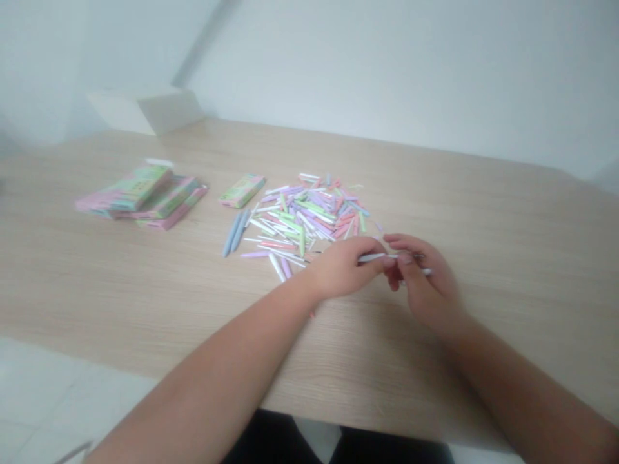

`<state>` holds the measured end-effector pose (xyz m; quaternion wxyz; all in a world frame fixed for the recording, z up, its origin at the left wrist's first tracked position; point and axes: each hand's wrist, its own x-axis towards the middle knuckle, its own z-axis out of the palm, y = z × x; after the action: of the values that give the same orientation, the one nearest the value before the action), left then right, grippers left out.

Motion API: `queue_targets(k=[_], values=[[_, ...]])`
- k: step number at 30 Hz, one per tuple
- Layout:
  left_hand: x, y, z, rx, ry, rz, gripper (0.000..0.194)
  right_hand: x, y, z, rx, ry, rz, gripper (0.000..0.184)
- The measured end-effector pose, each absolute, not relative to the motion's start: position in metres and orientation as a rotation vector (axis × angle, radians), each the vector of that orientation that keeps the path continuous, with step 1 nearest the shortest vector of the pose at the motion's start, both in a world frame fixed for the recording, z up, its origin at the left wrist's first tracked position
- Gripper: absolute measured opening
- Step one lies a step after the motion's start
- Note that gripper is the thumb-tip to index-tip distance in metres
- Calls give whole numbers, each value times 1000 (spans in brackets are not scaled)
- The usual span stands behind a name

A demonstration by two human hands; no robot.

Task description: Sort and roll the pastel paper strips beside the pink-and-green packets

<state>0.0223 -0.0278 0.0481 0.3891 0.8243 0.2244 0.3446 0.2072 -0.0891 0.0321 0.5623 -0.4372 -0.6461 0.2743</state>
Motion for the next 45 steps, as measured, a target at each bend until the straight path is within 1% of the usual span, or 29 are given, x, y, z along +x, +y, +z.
queue_targets(k=[2, 3, 6, 8, 9, 10, 14, 16, 18, 21, 24, 26, 27, 29, 31, 37, 41, 45], values=[[22, -29, 48, 2084, 628, 870, 31, 208, -89, 31, -1059, -1573, 681, 23], [22, -28, 47, 2087, 686, 858, 33, 208, -89, 30, -1068, -1579, 709, 28], [19, -23, 44, 2093, 838, 859, 40, 208, -87, 28, -1107, -1494, 807, 52], [17, -19, 43, 2083, 857, 905, 42, 209, -84, 28, -1172, -1400, 863, 61], [17, -18, 42, 2079, 855, 929, 42, 209, -82, 28, -1203, -1355, 886, 60], [16, -16, 42, 2078, 855, 943, 42, 211, -79, 29, -1216, -1303, 908, 55], [14, -12, 40, 2085, 885, 929, 41, 220, -66, 30, -1173, -1057, 1035, 24], [14, -11, 39, 2093, 885, 915, 39, 224, -61, 29, -1197, -1036, 1084, 16], [14, -11, 38, 2099, 891, 895, 38, 226, -58, 28, -1229, -1074, 1097, 12], [13, -11, 37, 2118, 932, 852, 36, 226, -60, 26, -1228, -1202, 1065, 20], [13, -11, 35, 2153, 958, 842, 37, 225, -65, 29, -1291, -1456, 771, 27], [14, -9, 33, 2173, 958, 841, 38, 226, -67, 33, -1370, -1518, 552, 30], [14, -9, 33, 2178, 959, 840, 38, 227, -67, 34, -1397, -1498, 512, 33], [14, -7, 32, 2180, 965, 843, 38, 228, -66, 34, -1409, -1393, 543, 39], [13, -6, 32, 2182, 973, 847, 39, 229, -65, 31, -1368, -1260, 616, 41], [12, -7, 35, 2193, 1025, 857, 40, 228, -61, 23, -1163, -975, 664, 32], [13, -7, 36, 2211, 1062, 840, 43, 229, -62, 22, -1147, -987, 605, 29], [14, -8, 36, 2241, 1089, 826, 44, 229, -63, 21, -1191, -1062, 611, 32]])
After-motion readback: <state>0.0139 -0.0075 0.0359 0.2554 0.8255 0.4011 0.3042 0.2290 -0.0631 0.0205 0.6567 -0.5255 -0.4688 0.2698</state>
